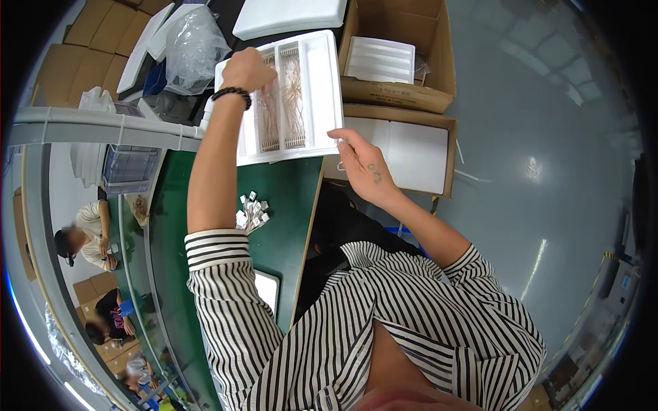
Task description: Sorting and placing small star-shaped electronic components into white plastic trays on a production line.
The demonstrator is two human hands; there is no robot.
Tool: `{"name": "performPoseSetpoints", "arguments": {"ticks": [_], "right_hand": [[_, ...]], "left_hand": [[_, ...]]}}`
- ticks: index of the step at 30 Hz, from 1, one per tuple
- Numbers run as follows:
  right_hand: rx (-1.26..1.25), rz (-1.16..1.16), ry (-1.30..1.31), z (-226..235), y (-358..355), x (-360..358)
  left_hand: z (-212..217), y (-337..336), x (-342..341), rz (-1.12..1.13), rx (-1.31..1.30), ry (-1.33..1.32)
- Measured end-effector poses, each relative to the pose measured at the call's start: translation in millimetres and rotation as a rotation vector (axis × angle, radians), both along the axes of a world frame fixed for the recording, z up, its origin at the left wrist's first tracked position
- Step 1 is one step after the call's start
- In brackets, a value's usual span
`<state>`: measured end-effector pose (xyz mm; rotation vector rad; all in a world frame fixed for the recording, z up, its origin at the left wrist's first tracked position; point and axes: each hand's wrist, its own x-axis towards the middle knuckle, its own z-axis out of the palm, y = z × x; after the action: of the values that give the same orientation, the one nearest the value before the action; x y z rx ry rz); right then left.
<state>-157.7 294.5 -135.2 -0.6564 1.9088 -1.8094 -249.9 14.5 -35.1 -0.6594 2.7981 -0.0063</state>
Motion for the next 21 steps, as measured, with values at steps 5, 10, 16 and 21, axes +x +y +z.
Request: {"name": "performPoseSetpoints", "arguments": {"ticks": [5, 10, 16, 21], "right_hand": [[0.001, 0.009, -0.018, -3.6, -0.2, 0.8], [0.004, 0.021, -0.009, -4.3, -2.9, 0.7], [0.049, 0.026, 0.032, -0.9, -2.5, 0.0], [0.057, 0.042, 0.059, 1.8, -6.9, -1.8]], "left_hand": [[0.5, -27.9, 20.2, 0.21, 0.471, 0.301], [1.8, -31.3, 28.4, 0.365, 0.692, 0.353], [0.1, -38.0, 47.8, 0.352, 0.753, 0.384], [-29.5, -46.3, 102.7, 0.36, 1.134, 0.897]]}}
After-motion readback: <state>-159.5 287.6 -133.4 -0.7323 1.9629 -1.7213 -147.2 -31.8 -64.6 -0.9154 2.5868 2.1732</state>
